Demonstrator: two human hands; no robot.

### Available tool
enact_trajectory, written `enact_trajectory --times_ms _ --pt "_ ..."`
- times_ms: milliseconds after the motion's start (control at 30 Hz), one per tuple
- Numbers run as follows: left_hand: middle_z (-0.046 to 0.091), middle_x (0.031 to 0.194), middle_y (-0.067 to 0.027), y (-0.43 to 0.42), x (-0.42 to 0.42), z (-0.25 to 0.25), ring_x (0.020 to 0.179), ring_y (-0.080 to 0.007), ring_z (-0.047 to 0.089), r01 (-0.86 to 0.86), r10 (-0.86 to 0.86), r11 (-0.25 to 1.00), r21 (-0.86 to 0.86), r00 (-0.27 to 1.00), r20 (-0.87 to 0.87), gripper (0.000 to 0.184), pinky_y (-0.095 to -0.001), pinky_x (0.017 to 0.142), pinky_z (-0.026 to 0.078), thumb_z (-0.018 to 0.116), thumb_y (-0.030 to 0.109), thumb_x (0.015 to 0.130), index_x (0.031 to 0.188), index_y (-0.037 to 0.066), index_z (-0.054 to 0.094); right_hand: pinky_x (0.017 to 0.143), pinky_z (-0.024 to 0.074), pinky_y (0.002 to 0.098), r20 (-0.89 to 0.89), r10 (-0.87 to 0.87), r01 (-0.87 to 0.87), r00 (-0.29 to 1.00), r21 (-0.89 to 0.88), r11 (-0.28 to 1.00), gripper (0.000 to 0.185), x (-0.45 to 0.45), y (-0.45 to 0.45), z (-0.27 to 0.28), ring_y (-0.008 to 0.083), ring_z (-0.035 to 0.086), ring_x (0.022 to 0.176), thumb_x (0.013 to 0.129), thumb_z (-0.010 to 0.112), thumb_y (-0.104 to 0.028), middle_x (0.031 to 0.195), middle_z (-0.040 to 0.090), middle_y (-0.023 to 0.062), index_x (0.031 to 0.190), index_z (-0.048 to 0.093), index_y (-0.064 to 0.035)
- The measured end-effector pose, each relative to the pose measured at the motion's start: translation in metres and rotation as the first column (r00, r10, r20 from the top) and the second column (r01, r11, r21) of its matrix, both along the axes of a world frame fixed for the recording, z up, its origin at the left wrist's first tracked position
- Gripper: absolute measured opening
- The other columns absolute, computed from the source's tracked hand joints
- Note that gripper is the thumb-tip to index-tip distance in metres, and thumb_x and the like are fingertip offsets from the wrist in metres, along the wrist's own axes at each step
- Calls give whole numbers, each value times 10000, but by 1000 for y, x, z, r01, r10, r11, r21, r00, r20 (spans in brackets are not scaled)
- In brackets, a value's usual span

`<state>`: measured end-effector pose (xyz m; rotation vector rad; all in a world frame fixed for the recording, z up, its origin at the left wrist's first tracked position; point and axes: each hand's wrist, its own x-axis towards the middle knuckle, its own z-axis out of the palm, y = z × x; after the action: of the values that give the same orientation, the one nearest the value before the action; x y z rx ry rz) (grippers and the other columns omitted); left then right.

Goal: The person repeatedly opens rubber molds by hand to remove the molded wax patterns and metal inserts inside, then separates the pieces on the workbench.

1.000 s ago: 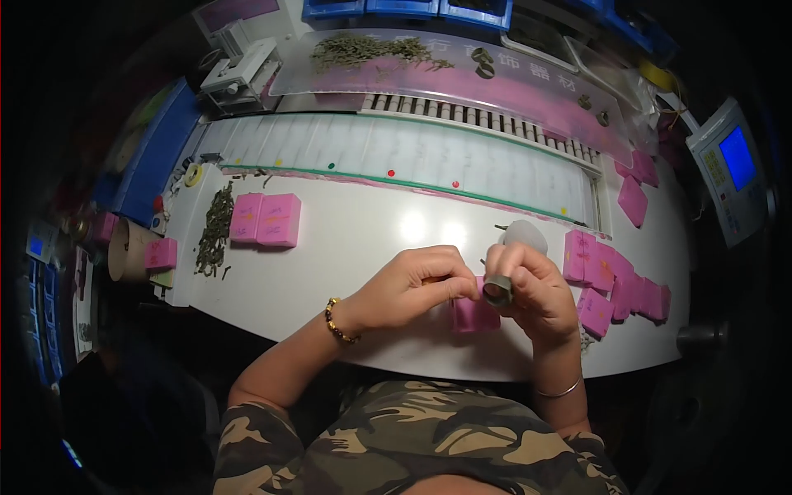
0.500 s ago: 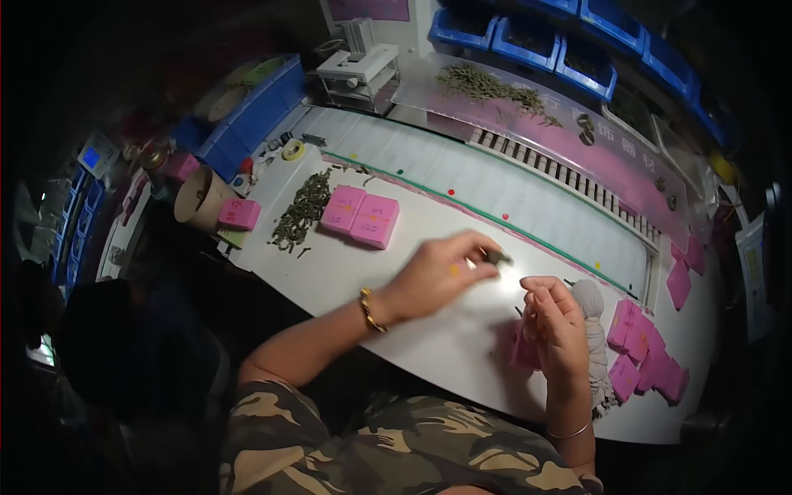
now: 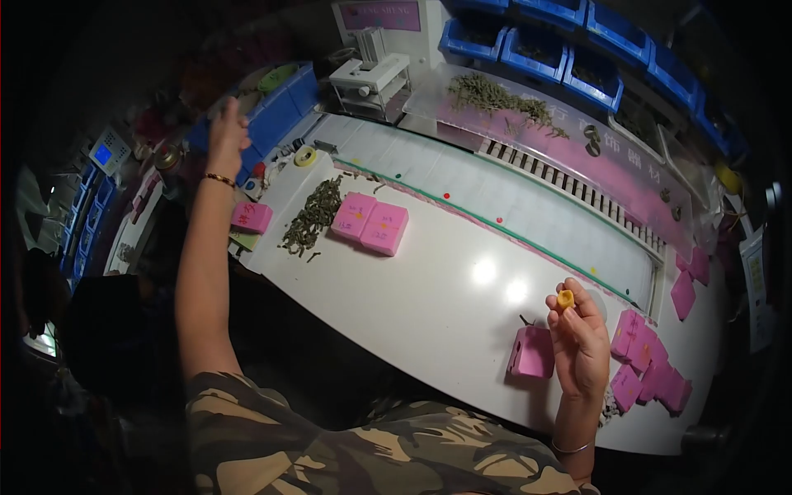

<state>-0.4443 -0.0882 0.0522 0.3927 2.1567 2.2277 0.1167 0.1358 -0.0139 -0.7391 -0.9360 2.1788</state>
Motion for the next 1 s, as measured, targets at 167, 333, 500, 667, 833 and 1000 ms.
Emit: enact_trajectory --times_ms 167,333,500,667,833,1000 --pt "578 1139 -161 86 173 -42 935 -194 542 539 -646 759 366 693 320 268 -277 839 468 544 -42 951 1218 -42 522 836 554 268 7 21 -22 1000 48 999 385 5 -4 0 176 638 991 982 561 24 1260 590 140 1365 529 55" --pt "641 1288 -198 132 324 -66 932 -133 665 873 -888 415 254 329 322 330 -283 892 569 563 62 1022 1332 -37 511 874 545 278 88 -17 1 996 173 985 331 16 -7 0 168 648 994 968 575 34 1241 620 133 1299 562 45" --pt "662 1232 -118 144 394 -74 1010 -161 675 892 -928 335 303 257 270 277 -308 931 564 595 15 1001 1270 -42 631 972 533 315 95 -126 105 987 204 973 234 29 -8 -6 168 634 1086 994 578 15 1256 621 125 1228 583 28" --pt "667 1194 -108 143 411 -80 1018 -166 684 906 -929 348 241 299 218 330 -306 928 569 612 7 991 1318 -37 608 985 524 302 102 -121 88 987 287 954 230 37 -9 -16 161 630 1103 976 598 41 1253 621 127 1205 592 28" --pt "683 1157 -136 135 416 -85 1060 -180 689 852 -910 399 339 321 264 297 -293 936 573 653 -69 941 1234 -50 611 986 518 281 81 -137 110 987 274 955 259 36 -14 -14 154 624 1124 937 629 86 1252 618 130 1188 601 29" --pt "697 1111 -138 135 421 -89 999 -178 703 834 -901 417 361 326 287 262 -295 912 582 663 -74 934 1191 -60 612 971 522 269 69 -141 93 988 468 879 294 37 -16 -18 149 617 1133 888 666 136 1219 614 114 1162 614 42"
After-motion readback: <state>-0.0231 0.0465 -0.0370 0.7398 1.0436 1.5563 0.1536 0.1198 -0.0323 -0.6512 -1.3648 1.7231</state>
